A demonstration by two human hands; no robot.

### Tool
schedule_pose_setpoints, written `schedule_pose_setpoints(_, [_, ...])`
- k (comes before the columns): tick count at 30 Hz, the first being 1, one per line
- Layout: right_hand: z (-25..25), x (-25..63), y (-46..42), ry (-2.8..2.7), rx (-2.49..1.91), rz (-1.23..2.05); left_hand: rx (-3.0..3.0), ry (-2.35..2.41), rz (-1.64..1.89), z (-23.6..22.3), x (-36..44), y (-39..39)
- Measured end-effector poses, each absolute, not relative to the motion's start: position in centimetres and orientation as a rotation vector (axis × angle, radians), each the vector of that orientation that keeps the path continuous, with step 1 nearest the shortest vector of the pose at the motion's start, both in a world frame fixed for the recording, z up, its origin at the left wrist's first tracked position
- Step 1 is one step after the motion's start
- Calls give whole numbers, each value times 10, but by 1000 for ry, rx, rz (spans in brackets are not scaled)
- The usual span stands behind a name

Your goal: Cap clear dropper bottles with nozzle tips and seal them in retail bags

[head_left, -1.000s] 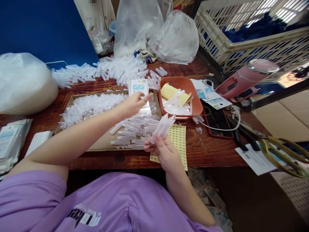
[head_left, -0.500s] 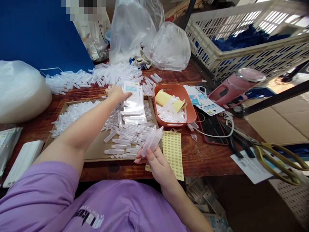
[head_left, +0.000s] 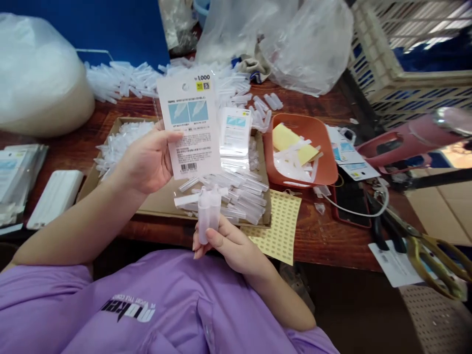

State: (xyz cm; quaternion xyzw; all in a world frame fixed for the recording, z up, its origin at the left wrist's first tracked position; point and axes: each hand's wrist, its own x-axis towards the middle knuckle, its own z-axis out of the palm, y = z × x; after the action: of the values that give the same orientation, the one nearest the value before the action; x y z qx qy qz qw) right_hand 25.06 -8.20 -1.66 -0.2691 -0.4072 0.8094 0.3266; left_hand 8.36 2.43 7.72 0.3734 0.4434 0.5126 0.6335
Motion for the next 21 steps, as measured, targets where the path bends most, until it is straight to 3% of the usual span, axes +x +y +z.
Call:
schedule_pose_setpoints(11, [-23,192,-87,-1002,-750,2556,281,901,1276,28,2,-47])
schedule_pose_setpoints(21, [-13,170,-82,-1018,-1026,2513,210,816,1169,12,-16,-72])
